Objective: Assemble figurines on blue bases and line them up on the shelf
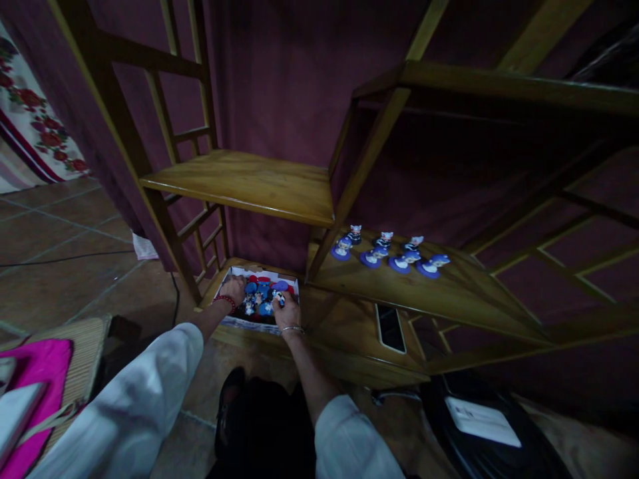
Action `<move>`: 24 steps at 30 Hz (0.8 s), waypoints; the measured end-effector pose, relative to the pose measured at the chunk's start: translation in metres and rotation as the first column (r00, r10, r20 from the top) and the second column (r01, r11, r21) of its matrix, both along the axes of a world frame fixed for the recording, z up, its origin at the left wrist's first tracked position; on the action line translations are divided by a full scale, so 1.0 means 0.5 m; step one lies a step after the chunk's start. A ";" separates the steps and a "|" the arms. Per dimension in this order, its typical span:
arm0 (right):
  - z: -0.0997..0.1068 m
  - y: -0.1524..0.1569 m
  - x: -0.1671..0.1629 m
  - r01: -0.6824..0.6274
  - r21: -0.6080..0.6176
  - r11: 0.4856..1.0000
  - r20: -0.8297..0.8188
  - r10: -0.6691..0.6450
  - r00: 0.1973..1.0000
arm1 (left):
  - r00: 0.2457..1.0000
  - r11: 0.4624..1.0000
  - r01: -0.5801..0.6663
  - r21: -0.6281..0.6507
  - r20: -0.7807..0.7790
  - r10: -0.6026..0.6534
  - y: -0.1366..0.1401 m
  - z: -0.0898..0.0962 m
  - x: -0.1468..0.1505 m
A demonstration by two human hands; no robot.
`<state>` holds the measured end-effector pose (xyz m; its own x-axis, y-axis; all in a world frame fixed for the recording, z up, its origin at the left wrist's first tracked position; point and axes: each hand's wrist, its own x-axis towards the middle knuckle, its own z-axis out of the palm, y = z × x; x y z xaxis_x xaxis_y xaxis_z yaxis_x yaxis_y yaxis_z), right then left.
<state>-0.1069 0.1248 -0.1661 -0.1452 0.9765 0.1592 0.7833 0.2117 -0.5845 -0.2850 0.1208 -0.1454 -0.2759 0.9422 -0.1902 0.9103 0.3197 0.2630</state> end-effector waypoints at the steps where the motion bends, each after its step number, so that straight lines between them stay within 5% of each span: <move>1: 0.002 -0.002 0.001 0.001 0.008 1.000 -0.014 -0.001 1.000 | 1.000 1.000 -0.004 0.030 0.022 0.004 -0.004 0.003 0.006; 16: 0.116 -0.094 0.041 0.017 0.056 0.998 -0.237 -0.003 0.971 | 0.894 0.935 0.049 0.352 0.401 -0.198 -0.120 0.108 0.141; 24: 0.163 -0.143 0.089 0.016 0.089 0.996 -0.269 0.009 0.963 | 0.654 0.916 0.047 0.397 0.682 -0.329 -0.172 0.143 0.197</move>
